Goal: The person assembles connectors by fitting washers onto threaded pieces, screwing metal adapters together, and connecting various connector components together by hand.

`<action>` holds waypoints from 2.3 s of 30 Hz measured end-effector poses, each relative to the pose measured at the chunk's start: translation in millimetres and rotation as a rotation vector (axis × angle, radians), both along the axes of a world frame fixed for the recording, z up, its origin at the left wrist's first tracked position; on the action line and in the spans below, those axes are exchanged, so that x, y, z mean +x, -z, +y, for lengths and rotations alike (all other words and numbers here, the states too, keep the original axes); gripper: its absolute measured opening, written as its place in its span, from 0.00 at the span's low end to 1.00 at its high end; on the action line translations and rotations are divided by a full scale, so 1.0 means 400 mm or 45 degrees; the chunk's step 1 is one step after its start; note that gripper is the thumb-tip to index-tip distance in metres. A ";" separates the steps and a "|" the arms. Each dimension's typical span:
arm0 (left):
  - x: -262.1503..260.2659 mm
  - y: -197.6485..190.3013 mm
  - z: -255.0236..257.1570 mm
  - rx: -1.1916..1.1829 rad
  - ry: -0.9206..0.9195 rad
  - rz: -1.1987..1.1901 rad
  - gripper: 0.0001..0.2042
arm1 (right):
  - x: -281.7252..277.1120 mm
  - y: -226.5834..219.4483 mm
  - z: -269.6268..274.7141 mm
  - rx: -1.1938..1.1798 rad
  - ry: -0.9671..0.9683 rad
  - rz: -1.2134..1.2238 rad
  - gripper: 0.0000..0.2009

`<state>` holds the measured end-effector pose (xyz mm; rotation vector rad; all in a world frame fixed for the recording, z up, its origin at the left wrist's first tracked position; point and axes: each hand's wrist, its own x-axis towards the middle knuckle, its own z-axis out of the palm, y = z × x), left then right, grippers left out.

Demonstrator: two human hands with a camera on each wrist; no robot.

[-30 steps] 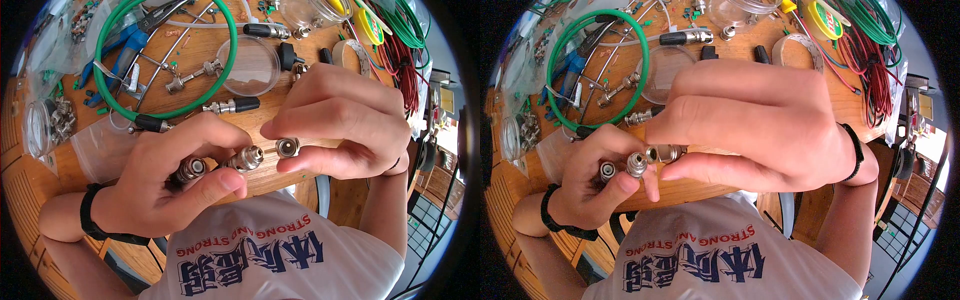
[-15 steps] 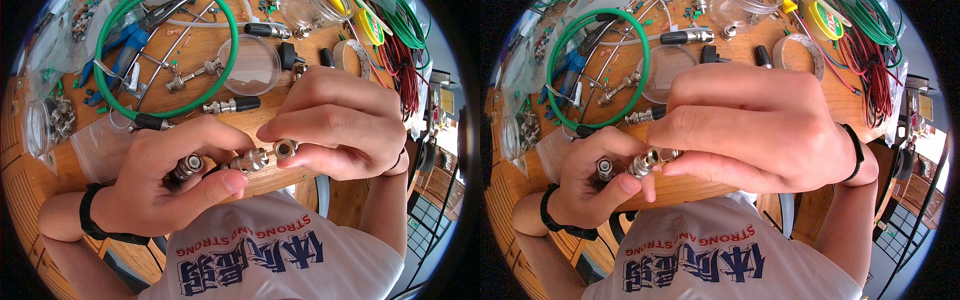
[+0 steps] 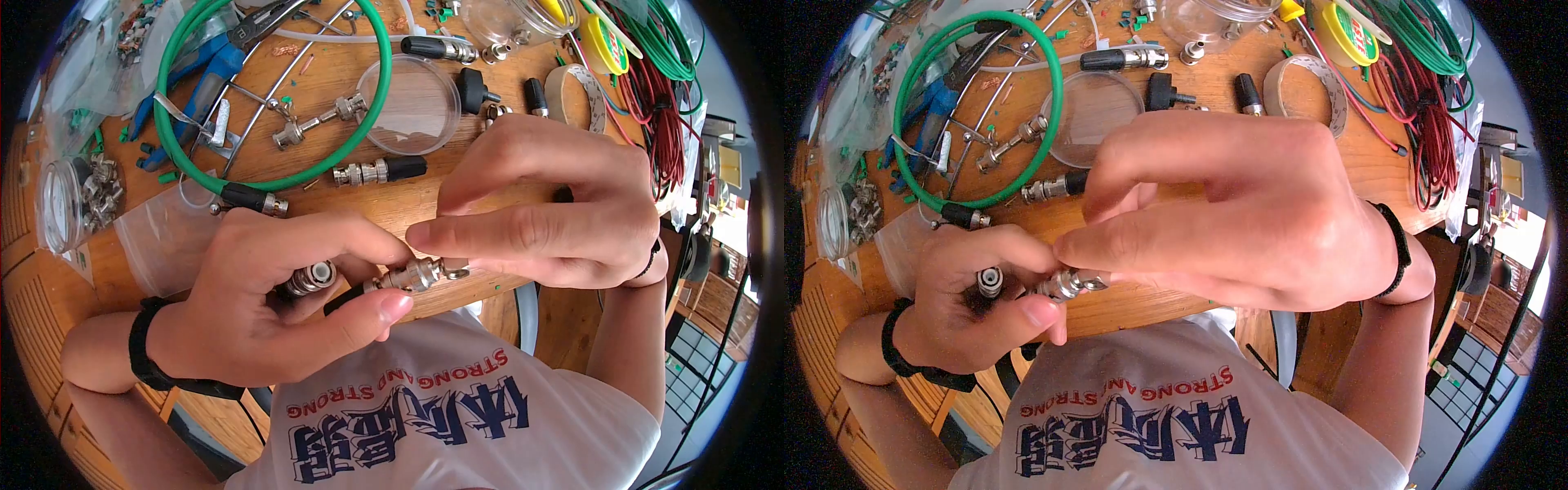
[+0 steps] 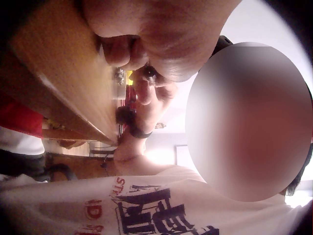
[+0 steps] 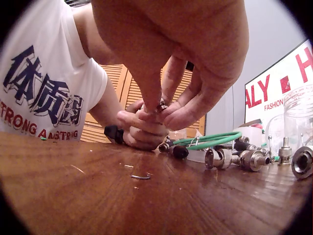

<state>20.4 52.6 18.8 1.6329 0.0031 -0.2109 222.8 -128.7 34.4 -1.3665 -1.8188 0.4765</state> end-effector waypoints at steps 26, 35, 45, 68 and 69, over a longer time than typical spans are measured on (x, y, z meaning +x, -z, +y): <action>-0.008 0.013 -0.007 -0.029 -0.089 0.035 0.05 | -0.008 0.007 0.006 0.153 0.034 -0.089 0.12; -0.004 0.004 -0.007 0.017 -0.077 0.020 0.05 | -0.016 0.034 0.008 0.321 0.037 -0.092 0.12; -0.003 0.010 -0.020 -0.086 -0.129 0.044 0.06 | -0.013 0.012 -0.002 0.143 0.059 -0.100 0.15; -0.011 0.015 -0.014 -0.216 -0.142 0.029 0.08 | 0.018 -0.058 0.015 -0.161 0.690 -0.818 0.11; -0.011 0.014 -0.014 -0.212 -0.143 0.043 0.09 | 0.020 -0.058 0.013 -0.199 0.724 -0.814 0.11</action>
